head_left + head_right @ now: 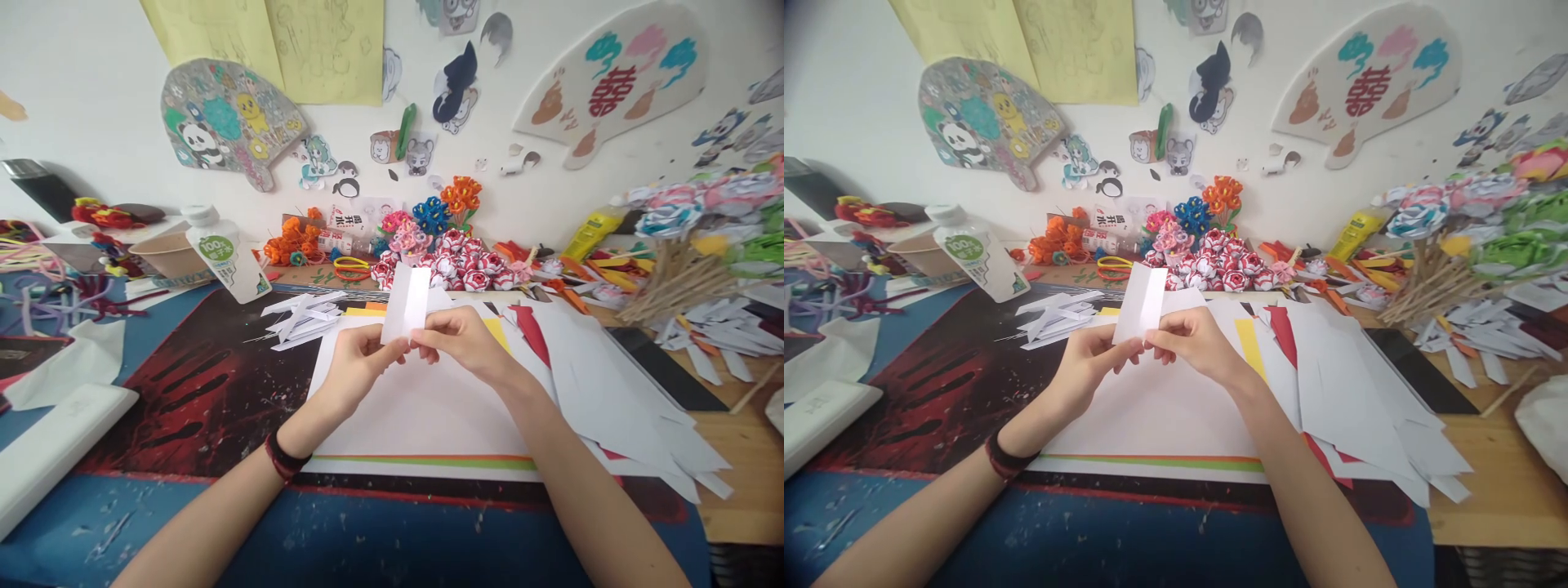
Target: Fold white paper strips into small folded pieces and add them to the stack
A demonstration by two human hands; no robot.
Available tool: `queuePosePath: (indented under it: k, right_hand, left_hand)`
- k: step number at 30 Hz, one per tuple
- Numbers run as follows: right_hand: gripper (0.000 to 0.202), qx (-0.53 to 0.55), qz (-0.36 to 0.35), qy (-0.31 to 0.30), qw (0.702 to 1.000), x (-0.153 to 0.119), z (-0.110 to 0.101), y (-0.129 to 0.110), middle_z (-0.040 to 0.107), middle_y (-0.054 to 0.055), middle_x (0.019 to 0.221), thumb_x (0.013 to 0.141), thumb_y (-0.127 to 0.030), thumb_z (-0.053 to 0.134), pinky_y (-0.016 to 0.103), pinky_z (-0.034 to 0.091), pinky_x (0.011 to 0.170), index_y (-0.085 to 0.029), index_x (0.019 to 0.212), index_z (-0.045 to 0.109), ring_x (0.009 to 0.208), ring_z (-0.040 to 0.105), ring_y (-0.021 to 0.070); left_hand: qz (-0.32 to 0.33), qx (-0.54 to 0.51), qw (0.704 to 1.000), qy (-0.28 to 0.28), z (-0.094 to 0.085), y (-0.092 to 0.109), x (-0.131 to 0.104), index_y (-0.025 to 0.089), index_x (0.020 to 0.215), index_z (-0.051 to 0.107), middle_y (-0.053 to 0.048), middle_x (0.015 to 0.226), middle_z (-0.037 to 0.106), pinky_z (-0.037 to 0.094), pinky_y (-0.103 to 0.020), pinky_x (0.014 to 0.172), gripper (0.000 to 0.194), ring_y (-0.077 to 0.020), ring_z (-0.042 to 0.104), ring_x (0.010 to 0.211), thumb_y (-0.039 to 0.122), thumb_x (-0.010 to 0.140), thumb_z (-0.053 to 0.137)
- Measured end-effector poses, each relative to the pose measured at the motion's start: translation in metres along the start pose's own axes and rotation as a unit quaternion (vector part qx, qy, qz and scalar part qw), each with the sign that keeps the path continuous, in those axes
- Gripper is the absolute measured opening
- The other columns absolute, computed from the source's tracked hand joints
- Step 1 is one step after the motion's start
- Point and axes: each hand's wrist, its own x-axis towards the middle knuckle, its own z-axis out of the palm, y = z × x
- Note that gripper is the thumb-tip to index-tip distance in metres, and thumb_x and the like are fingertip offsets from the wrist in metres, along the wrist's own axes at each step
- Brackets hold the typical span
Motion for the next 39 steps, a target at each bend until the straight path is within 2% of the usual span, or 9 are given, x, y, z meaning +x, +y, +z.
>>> queuePosePath:
  k: [6, 10, 12, 16, 18, 25, 29, 33, 39]
  right_hand:
    - [0.021, 0.008, -0.008, 0.007, 1.0, -0.001, -0.009, -0.001, 0.068, 0.005, 0.064, 0.076, -0.031, 0.073, 0.025, 0.05, 0.054, -0.013, 0.068, 0.072, 0.055, 0.06, 0.0126]
    - [0.012, 0.036, -0.049, 0.121, 0.991, 0.0, -0.029, 0.002, 0.068, 0.003, 0.065, 0.073, -0.026, 0.076, 0.025, 0.05, 0.054, -0.015, 0.071, 0.073, 0.054, 0.06, 0.0121]
    - [0.014, 0.032, -0.052, 0.141, 0.988, 0.0, -0.032, 0.002, 0.068, 0.003, 0.065, 0.074, -0.028, 0.075, 0.026, 0.051, 0.057, -0.014, 0.074, 0.074, 0.056, 0.061, 0.0125]
    - [0.022, 0.013, 0.026, 0.003, 1.0, 0.0, -0.018, 0.0, 0.069, 0.006, 0.071, 0.076, -0.034, 0.073, 0.029, 0.052, 0.063, -0.013, 0.081, 0.073, 0.064, 0.063, 0.0153]
    - [0.021, 0.016, 0.037, -0.04, 0.998, 0.0, -0.01, 0.0, 0.068, 0.005, 0.073, 0.077, -0.033, 0.071, 0.028, 0.052, 0.063, -0.013, 0.082, 0.072, 0.065, 0.062, 0.0141]
    - [0.02, 0.023, 0.047, -0.108, 0.993, 0.002, -0.011, 0.007, 0.067, 0.005, 0.073, 0.076, -0.031, 0.071, 0.026, 0.05, 0.06, -0.012, 0.084, 0.072, 0.064, 0.059, 0.013]
    - [0.02, 0.032, 0.047, -0.114, 0.992, 0.004, -0.01, 0.011, 0.069, 0.006, 0.075, 0.075, -0.031, 0.071, 0.025, 0.05, 0.059, -0.012, 0.082, 0.072, 0.063, 0.059, 0.0126]
    - [0.02, 0.008, 0.068, -0.088, 0.994, 0.004, -0.014, 0.01, 0.067, 0.004, 0.066, 0.07, -0.03, 0.074, 0.025, 0.05, 0.055, -0.011, 0.076, 0.072, 0.056, 0.058, 0.0119]
    - [0.016, 0.005, 0.023, 0.057, 0.998, 0.002, -0.031, 0.005, 0.064, 0.002, 0.062, 0.07, -0.029, 0.074, 0.025, 0.049, 0.054, -0.013, 0.069, 0.07, 0.053, 0.058, 0.0117]
  left_hand:
    - [0.004, -0.005, 1.0, 0.001, 0.0, 0.0, -0.001, 0.013, 0.068, 0.068, -0.001, 0.062, 0.063, 0.034, -0.022, 0.051, 0.022, -0.0102, 0.05, 0.057, 0.032, 0.08, 0.067]
    - [-0.002, -0.011, 0.999, 0.031, -0.005, 0.0, 0.0, 0.014, 0.06, 0.064, -0.001, 0.059, 0.061, 0.033, -0.023, 0.052, 0.024, -0.0093, 0.046, 0.054, 0.029, 0.078, 0.069]
    - [0.005, -0.019, 0.999, 0.037, -0.007, 0.001, 0.001, 0.014, 0.06, 0.064, -0.001, 0.06, 0.061, 0.033, -0.023, 0.052, 0.023, -0.0093, 0.046, 0.054, 0.028, 0.078, 0.068]
    - [-0.001, -0.007, 1.0, 0.025, -0.008, 0.002, 0.001, 0.013, 0.063, 0.064, -0.001, 0.06, 0.061, 0.033, -0.023, 0.051, 0.023, -0.0094, 0.047, 0.054, 0.029, 0.079, 0.066]
    - [-0.013, 0.004, 1.0, 0.013, -0.006, 0.0, 0.001, 0.013, 0.066, 0.066, -0.001, 0.061, 0.062, 0.033, -0.023, 0.051, 0.021, -0.0101, 0.048, 0.056, 0.029, 0.079, 0.065]
    - [-0.041, 0.038, 0.998, -0.027, -0.002, 0.0, 0.001, 0.011, 0.071, 0.068, -0.003, 0.062, 0.063, 0.034, -0.023, 0.051, 0.02, -0.0108, 0.049, 0.056, 0.03, 0.078, 0.063]
    - [-0.046, 0.06, 0.996, -0.036, 0.001, 0.003, 0.0, 0.011, 0.07, 0.069, -0.003, 0.062, 0.063, 0.033, -0.023, 0.05, 0.022, -0.011, 0.049, 0.056, 0.031, 0.076, 0.063]
    - [-0.051, 0.075, 0.995, -0.029, 0.0, 0.004, 0.0, 0.013, 0.066, 0.068, -0.001, 0.057, 0.06, 0.032, -0.022, 0.049, 0.02, -0.01, 0.046, 0.051, 0.031, 0.074, 0.064]
    - [-0.04, 0.042, 0.998, 0.016, -0.009, 0.005, 0.003, 0.014, 0.062, 0.065, -0.001, 0.057, 0.06, 0.033, -0.023, 0.05, 0.02, -0.0102, 0.045, 0.051, 0.03, 0.074, 0.064]
